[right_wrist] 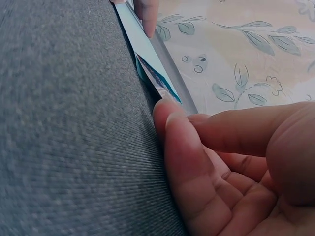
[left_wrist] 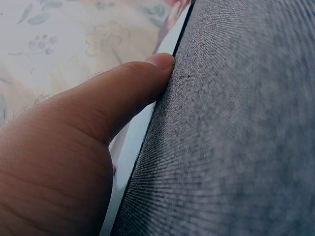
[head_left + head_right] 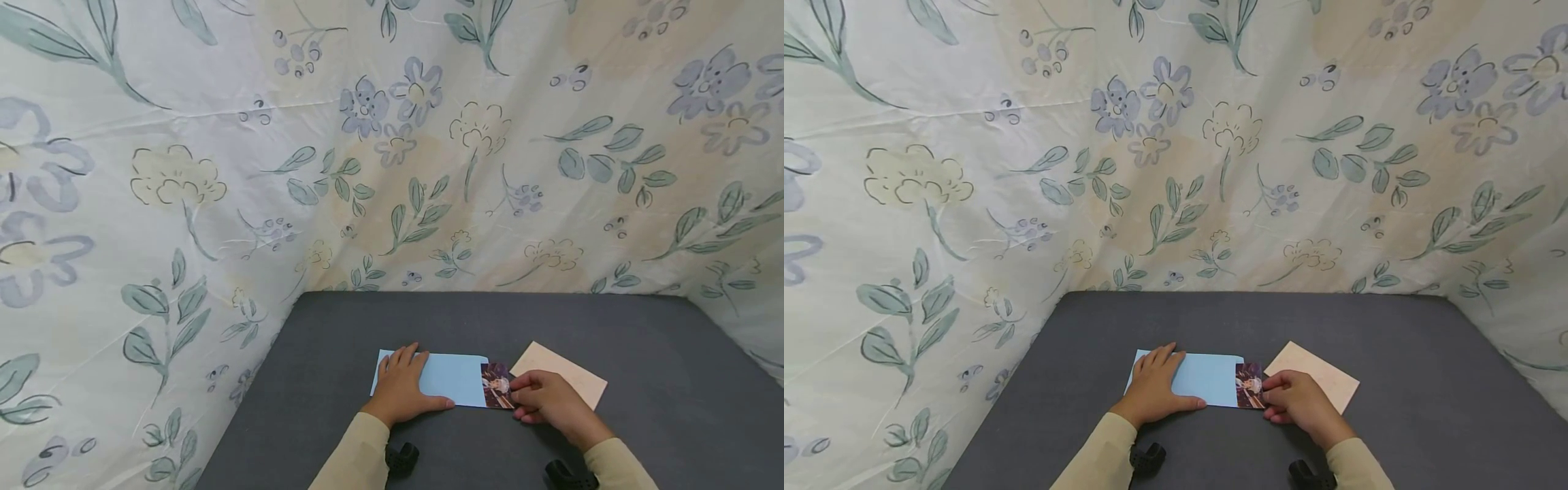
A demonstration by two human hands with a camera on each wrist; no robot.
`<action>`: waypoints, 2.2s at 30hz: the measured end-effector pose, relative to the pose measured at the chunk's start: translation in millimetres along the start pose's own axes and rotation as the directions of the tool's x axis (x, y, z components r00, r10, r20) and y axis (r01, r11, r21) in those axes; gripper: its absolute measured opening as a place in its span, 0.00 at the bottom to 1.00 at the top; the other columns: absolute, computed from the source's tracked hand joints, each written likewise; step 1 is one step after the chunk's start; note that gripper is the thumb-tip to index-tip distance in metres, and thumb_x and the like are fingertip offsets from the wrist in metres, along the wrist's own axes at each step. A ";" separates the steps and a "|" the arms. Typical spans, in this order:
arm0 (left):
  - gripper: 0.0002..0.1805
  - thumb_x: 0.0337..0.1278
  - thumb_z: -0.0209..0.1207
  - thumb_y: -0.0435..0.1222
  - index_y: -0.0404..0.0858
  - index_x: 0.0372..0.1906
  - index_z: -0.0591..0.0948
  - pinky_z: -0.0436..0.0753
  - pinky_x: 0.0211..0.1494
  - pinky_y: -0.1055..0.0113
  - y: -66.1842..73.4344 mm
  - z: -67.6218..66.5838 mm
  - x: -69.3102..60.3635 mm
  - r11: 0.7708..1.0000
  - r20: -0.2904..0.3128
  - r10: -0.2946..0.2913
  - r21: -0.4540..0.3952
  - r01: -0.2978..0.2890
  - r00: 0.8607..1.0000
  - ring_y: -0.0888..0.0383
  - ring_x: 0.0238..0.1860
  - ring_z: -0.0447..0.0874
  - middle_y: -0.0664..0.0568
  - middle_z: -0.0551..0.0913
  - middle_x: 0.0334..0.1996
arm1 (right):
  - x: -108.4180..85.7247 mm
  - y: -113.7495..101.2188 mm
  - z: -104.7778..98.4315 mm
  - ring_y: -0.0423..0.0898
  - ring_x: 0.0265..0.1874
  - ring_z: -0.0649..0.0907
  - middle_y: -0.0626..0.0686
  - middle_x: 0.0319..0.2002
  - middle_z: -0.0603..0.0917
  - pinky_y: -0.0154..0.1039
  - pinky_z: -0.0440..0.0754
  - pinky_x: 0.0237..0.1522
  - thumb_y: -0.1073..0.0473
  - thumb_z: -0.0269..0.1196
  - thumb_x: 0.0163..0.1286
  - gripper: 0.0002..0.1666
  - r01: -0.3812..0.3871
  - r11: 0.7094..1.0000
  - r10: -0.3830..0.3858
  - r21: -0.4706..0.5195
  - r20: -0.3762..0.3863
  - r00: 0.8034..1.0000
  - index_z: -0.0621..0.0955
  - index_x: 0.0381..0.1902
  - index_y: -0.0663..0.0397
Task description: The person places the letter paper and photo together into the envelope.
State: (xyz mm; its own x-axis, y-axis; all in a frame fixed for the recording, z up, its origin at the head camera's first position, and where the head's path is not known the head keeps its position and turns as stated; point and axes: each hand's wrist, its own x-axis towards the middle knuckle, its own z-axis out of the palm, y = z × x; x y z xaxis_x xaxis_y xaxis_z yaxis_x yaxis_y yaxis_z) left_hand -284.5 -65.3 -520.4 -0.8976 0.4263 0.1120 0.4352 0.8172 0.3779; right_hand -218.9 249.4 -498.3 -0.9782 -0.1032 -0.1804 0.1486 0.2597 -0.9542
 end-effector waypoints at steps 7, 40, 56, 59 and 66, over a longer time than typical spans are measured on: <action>0.63 0.47 0.68 0.80 0.44 0.82 0.73 0.55 0.79 0.30 1.4 -2.3 -2.4 1.000 -0.006 0.006 0.000 -0.006 1.000 0.41 0.81 0.60 0.45 0.63 0.83 | -1.7 -2.0 3.6 0.52 0.31 0.89 0.57 0.36 0.87 0.44 0.90 0.33 0.67 0.67 0.76 0.14 0.007 1.000 -0.007 0.007 0.000 1.000 0.81 0.52 0.76; 0.63 0.48 0.67 0.80 0.45 0.83 0.72 0.53 0.79 0.31 -0.2 -2.7 0.6 1.000 0.014 0.000 0.001 0.000 1.000 0.41 0.82 0.58 0.45 0.62 0.84 | 2.8 -4.0 12.3 0.53 0.36 0.91 0.60 0.39 0.88 0.43 0.91 0.38 0.70 0.65 0.76 0.19 0.010 0.995 -0.015 0.096 0.054 0.998 0.77 0.58 0.81; 0.63 0.49 0.67 0.79 0.44 0.83 0.72 0.54 0.79 0.31 1.7 -5.3 0.0 1.000 0.014 0.003 -0.001 -0.003 1.000 0.41 0.82 0.58 0.45 0.62 0.84 | 3.5 -6.6 21.5 0.52 0.37 0.90 0.60 0.41 0.88 0.43 0.90 0.38 0.70 0.65 0.78 0.19 0.015 0.993 -0.020 0.117 0.037 0.999 0.77 0.59 0.80; 0.63 0.49 0.67 0.79 0.44 0.83 0.72 0.53 0.79 0.31 0.9 -4.6 0.6 1.000 0.009 0.005 -0.010 -0.004 1.000 0.41 0.82 0.58 0.44 0.62 0.84 | 4.1 -6.7 23.0 0.52 0.36 0.90 0.60 0.40 0.88 0.43 0.90 0.37 0.70 0.65 0.78 0.18 0.021 0.993 -0.025 0.117 0.037 0.999 0.77 0.59 0.79; 0.63 0.49 0.67 0.80 0.45 0.83 0.71 0.53 0.80 0.32 0.0 -3.9 1.3 1.000 0.020 -0.005 -0.014 0.005 1.000 0.42 0.82 0.57 0.46 0.62 0.84 | 4.0 -8.9 26.5 0.52 0.36 0.90 0.59 0.39 0.88 0.43 0.90 0.37 0.70 0.65 0.78 0.16 0.021 0.993 -0.023 0.119 0.014 1.000 0.78 0.57 0.78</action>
State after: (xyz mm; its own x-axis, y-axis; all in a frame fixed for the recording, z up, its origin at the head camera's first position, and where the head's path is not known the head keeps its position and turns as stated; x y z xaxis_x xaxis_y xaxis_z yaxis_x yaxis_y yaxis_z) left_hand -286.0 -66.2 -516.6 -0.8982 0.4299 0.0914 0.4294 0.8139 0.3913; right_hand -220.3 221.3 -496.8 -0.9792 -0.1225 -0.1615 0.1438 0.1413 -0.9795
